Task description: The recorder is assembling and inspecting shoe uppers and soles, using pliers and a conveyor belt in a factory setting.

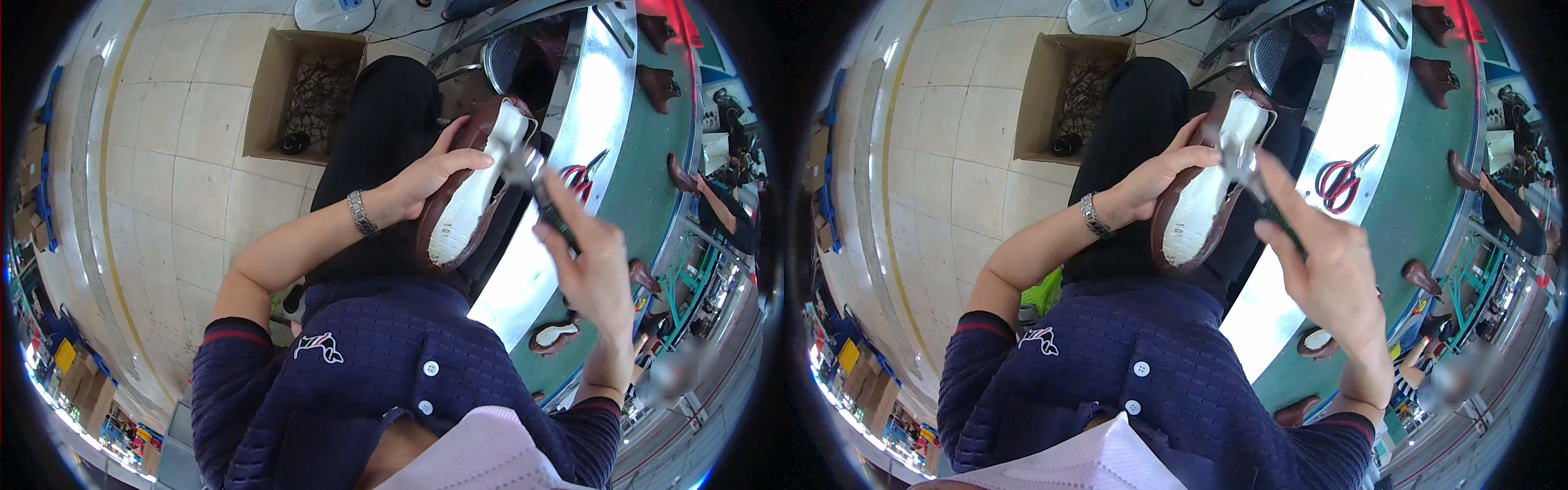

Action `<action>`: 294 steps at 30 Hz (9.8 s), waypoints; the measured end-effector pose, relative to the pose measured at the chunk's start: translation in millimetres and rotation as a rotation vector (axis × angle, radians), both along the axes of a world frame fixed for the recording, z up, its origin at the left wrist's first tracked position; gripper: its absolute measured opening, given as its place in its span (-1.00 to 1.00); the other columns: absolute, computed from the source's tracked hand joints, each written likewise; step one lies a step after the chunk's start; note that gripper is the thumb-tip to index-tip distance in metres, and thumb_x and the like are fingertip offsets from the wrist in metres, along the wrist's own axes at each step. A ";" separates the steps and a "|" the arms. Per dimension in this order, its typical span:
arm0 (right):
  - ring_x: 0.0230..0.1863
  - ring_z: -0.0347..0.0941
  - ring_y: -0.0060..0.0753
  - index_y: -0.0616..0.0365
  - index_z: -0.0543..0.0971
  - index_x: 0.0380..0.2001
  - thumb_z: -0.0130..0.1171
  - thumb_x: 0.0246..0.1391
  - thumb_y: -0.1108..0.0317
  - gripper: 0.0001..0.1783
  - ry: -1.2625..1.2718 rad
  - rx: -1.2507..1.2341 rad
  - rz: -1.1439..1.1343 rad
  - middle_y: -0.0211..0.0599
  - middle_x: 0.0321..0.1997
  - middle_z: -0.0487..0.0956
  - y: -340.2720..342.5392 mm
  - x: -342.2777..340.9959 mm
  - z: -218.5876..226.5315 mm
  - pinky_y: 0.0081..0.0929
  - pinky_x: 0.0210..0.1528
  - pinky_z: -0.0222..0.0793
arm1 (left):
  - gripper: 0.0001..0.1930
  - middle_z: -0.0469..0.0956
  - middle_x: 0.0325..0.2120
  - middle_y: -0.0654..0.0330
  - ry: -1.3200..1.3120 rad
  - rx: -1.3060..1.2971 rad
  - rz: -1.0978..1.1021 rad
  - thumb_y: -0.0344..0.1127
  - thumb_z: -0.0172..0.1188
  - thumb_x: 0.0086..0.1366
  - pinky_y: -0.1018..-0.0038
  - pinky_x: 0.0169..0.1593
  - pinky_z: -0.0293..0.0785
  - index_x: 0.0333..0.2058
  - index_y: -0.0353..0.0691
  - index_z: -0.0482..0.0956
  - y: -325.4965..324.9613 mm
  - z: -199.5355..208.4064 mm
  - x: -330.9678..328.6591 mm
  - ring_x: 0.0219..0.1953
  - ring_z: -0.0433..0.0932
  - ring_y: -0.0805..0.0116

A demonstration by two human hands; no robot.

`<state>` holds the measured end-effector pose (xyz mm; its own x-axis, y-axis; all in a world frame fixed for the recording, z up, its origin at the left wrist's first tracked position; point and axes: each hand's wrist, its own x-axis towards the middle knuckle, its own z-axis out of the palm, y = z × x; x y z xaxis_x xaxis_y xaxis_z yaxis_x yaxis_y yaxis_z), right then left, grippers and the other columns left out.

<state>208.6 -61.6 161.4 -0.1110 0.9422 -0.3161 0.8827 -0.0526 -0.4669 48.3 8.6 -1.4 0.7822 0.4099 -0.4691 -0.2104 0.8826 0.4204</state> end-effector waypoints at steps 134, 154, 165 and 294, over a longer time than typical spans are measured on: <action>-0.61 0.48 -0.28 0.12 0.19 0.23 0.02 0.09 0.45 -0.40 -0.024 -0.077 -0.440 -0.19 -0.64 0.49 -41.9 51.4 -29.2 -0.35 -0.42 0.40 | -0.35 0.33 0.02 -0.18 0.583 2.567 -0.174 -0.15 0.16 0.09 0.16 0.25 0.12 0.07 -0.51 0.28 7.1 -5.8 59.1 0.11 0.29 -0.04; -0.59 0.50 -0.22 -0.26 -0.09 0.35 0.01 0.04 0.57 -0.12 0.175 0.032 -0.795 0.08 -0.37 0.56 -26.2 41.4 -46.9 -0.25 -0.42 0.41 | -0.40 0.32 0.05 -0.25 0.739 2.560 -0.188 -0.18 0.08 0.15 0.18 0.23 0.17 0.06 -0.55 0.29 -7.9 1.8 70.2 0.12 0.31 -0.08; -0.54 0.52 0.02 -0.30 -0.07 0.33 0.00 0.05 0.57 -0.14 0.065 0.179 -0.734 0.03 -0.46 0.57 -23.4 31.7 -56.5 -0.17 -0.46 0.39 | -0.50 0.34 0.00 -0.21 0.699 2.495 -0.111 -0.35 0.02 0.14 0.17 0.23 0.18 0.03 -0.55 0.31 -9.6 3.9 73.3 0.12 0.32 -0.08; -0.47 0.49 0.04 -0.39 0.11 0.28 0.02 0.03 0.52 -0.22 0.099 0.478 -0.123 0.00 -0.40 0.55 37.0 -19.7 -76.8 -0.13 -0.43 0.38 | 0.08 0.00 0.26 0.13 -0.020 0.457 -0.110 -0.38 0.39 -0.01 0.44 0.29 -0.05 0.31 -0.24 -0.26 -6.0 -15.7 -34.4 0.29 -0.03 0.37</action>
<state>189.0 -24.6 84.5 0.0022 0.9870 0.1610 0.8337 0.0871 -0.5454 13.9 2.6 -17.1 0.8396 0.4853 -0.2440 -0.1386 0.6257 0.7677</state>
